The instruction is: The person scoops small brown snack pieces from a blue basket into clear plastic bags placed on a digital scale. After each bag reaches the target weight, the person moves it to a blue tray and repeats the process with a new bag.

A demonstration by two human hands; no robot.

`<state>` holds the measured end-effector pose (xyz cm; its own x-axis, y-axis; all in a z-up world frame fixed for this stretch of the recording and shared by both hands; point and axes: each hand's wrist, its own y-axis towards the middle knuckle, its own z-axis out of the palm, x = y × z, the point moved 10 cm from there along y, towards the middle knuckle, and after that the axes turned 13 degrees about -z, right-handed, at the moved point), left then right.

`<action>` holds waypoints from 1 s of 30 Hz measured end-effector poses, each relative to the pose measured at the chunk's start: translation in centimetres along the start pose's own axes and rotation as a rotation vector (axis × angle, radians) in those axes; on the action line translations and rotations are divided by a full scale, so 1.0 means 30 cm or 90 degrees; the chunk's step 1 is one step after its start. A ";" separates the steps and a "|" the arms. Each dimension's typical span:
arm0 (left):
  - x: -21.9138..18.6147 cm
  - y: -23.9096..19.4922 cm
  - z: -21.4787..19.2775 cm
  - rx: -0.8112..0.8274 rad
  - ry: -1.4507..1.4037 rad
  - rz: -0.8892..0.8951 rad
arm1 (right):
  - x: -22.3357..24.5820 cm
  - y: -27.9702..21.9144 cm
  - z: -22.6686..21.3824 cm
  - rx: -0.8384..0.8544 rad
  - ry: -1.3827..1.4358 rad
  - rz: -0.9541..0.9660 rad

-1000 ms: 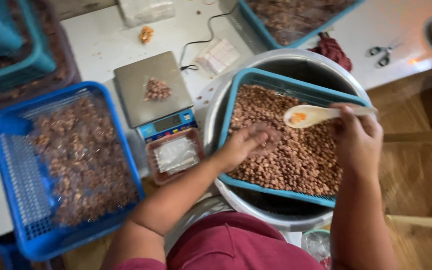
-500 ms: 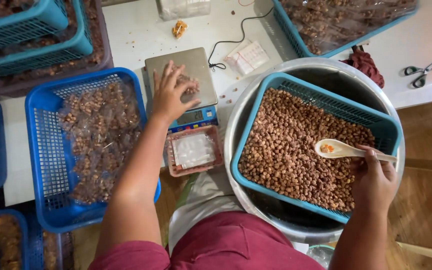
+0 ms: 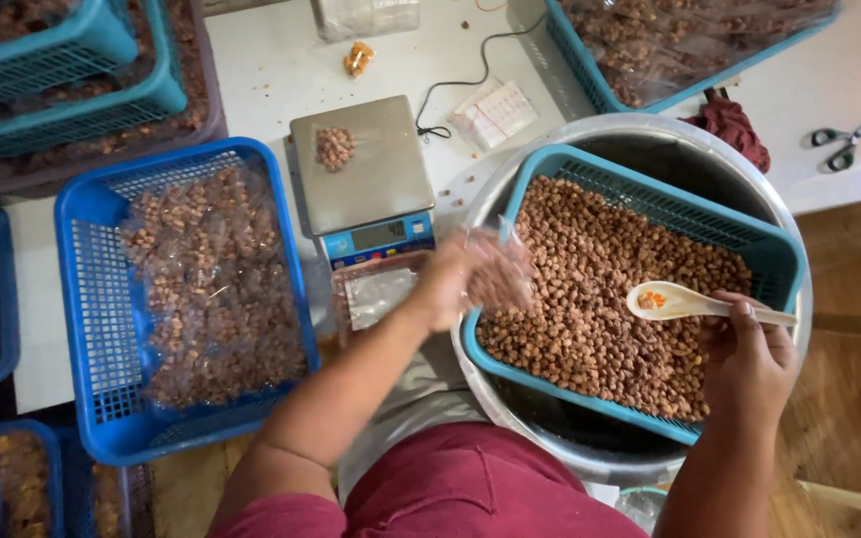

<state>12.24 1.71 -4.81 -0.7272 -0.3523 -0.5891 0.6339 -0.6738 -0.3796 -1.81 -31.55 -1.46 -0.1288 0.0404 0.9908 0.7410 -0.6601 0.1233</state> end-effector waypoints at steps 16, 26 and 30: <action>0.387 0.126 0.014 -0.033 -0.062 -0.221 | -0.008 -0.019 -0.098 -0.068 0.030 0.009; 0.378 0.081 0.070 0.021 -0.057 -0.242 | -0.021 -0.026 -0.070 -0.047 0.048 0.021; -0.063 -0.172 0.152 -0.116 0.319 0.196 | -0.040 -0.023 -0.089 -0.069 0.023 0.026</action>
<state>9.13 2.90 1.51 -0.3189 -0.1351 -0.9381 0.8624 -0.4520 -0.2281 -3.93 -33.13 -2.89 -0.1255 -0.0139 0.9920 0.6707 -0.7380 0.0745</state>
